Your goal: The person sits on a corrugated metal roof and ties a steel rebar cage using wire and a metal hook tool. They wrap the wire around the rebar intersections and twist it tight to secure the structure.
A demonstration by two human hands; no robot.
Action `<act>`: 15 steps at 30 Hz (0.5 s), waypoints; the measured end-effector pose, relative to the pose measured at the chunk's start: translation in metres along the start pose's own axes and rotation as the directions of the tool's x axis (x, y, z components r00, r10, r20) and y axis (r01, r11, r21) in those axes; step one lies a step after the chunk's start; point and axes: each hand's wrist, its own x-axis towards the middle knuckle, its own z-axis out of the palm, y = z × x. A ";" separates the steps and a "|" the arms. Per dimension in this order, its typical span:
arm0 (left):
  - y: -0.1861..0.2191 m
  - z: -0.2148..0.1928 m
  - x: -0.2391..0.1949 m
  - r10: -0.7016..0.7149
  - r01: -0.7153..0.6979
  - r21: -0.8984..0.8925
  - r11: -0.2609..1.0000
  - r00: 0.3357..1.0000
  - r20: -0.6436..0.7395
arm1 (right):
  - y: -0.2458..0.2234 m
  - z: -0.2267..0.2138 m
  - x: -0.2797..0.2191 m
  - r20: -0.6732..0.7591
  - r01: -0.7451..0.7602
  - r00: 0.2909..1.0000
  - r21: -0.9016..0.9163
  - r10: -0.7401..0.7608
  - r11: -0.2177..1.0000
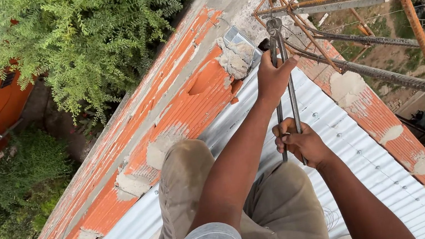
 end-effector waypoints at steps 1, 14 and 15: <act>-0.004 0.006 0.007 0.012 -0.012 -0.001 1.000 1.000 -0.001 | -0.016 0.012 -0.005 0.007 0.009 1.000 -0.005 -0.009 1.000; 0.033 0.021 -0.012 -0.148 0.183 -0.419 0.889 0.982 0.116 | -0.009 0.029 -0.045 0.184 0.180 0.948 0.365 -0.260 0.913; 0.033 0.022 -0.011 -0.143 0.184 -0.440 0.879 0.982 0.127 | 0.013 0.019 -0.037 0.330 0.053 0.883 0.637 -0.334 0.769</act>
